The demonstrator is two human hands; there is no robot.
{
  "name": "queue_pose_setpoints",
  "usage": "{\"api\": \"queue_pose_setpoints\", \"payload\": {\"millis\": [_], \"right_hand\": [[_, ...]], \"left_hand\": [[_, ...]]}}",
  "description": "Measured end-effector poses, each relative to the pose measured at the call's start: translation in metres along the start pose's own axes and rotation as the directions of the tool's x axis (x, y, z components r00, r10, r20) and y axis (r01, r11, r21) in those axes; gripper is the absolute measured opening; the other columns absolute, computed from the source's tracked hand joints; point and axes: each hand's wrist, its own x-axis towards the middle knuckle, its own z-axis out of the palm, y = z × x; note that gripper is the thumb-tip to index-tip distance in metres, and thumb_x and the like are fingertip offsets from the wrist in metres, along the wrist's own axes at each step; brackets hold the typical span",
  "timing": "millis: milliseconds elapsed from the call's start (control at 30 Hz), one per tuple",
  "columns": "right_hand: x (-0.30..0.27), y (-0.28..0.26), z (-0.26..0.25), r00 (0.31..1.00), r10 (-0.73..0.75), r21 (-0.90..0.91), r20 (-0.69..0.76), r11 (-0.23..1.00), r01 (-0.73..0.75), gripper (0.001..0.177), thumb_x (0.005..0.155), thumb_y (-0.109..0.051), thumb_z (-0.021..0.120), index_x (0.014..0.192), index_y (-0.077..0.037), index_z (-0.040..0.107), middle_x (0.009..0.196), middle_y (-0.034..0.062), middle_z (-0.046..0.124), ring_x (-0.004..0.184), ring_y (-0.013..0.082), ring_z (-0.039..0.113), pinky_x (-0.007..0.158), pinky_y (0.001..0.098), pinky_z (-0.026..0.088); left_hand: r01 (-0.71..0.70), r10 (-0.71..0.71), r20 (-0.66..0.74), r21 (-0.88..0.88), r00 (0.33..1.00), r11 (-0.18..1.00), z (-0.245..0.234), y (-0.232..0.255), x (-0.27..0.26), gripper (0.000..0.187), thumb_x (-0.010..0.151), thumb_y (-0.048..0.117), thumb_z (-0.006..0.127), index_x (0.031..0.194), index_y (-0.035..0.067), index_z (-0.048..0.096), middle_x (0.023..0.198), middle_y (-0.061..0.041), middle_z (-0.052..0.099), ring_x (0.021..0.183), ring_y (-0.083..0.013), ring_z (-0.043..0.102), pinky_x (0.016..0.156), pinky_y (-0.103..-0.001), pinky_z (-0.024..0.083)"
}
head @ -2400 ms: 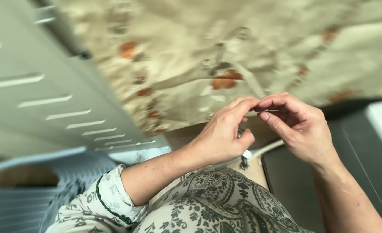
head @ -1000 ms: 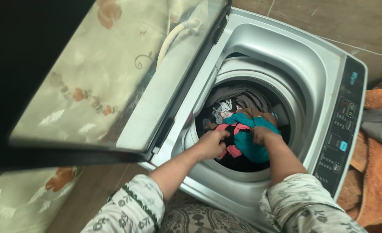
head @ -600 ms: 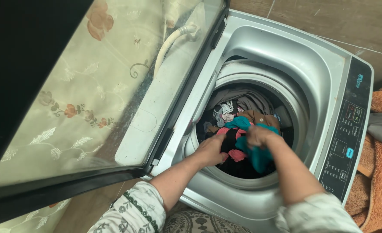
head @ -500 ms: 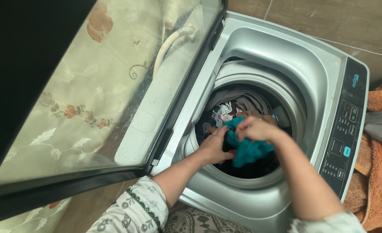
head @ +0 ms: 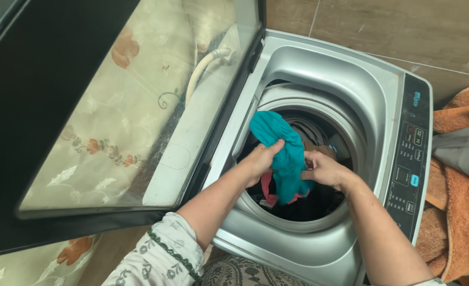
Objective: Transferring various clothing items from a washing machine to a chair.
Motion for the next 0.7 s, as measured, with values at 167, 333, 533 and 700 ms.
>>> {"api": "queue_pose_setpoints", "payload": {"millis": [167, 333, 533, 700], "right_hand": [[-0.006, 0.006, -0.029, 0.970, 0.052, -0.296, -0.236, 0.947, -0.122, 0.046, 0.085, -0.004, 0.072, 0.130, -0.009, 0.071, 0.117, 0.0126, 0.076, 0.107, 0.0227, 0.071, 0.094, 0.0358, 0.056], [-0.031, -0.045, -0.013, 0.828, -0.100, -0.676, -0.552, 0.635, -0.374, 0.068, 0.082, -0.005, 0.078, 0.145, -0.011, 0.054, 0.143, 0.0194, 0.053, 0.121, 0.0339, 0.059, 0.101, 0.0393, 0.051], [-0.031, -0.067, 0.020, 0.989, -0.134, 0.118, -0.065, 0.983, 0.141, 0.079, 0.078, -0.005, 0.078, 0.147, -0.023, 0.045, 0.133, 0.0042, 0.062, 0.111, 0.0089, 0.062, 0.093, 0.0285, 0.052], [-0.018, -0.064, -0.005, 0.964, -0.213, -0.092, -0.157, 0.975, 0.201, 0.023, 0.086, -0.008, 0.075, 0.106, 0.003, 0.077, 0.092, 0.0081, 0.076, 0.087, 0.0143, 0.067, 0.082, 0.0319, 0.056]], "left_hand": [[-0.164, 0.160, 0.040, 0.132, 0.986, 0.978, -0.026, -0.023, 0.035, 0.041, 0.099, 0.030, 0.057, 0.127, 0.000, 0.065, 0.122, -0.013, 0.073, 0.111, -0.0239, 0.069, 0.098, -0.038, 0.053], [-0.262, 0.269, -0.066, 0.094, 0.961, 0.960, 0.004, 0.002, 0.007, 0.034, 0.093, 0.018, 0.067, 0.120, -0.001, 0.064, 0.110, -0.014, 0.073, 0.097, -0.0226, 0.072, 0.083, -0.037, 0.060], [-0.320, 0.332, -0.001, -0.271, 0.943, 0.908, 0.007, 0.011, 0.017, 0.034, 0.098, 0.019, 0.077, 0.111, -0.007, 0.060, 0.102, -0.015, 0.070, 0.090, -0.0202, 0.070, 0.084, -0.034, 0.060], [-0.565, 0.571, 0.047, -0.098, 0.820, 0.819, -0.020, -0.013, 0.015, 0.049, 0.088, 0.015, 0.070, 0.133, 0.002, 0.057, 0.113, -0.009, 0.071, 0.101, -0.0171, 0.068, 0.090, -0.032, 0.055]]}}
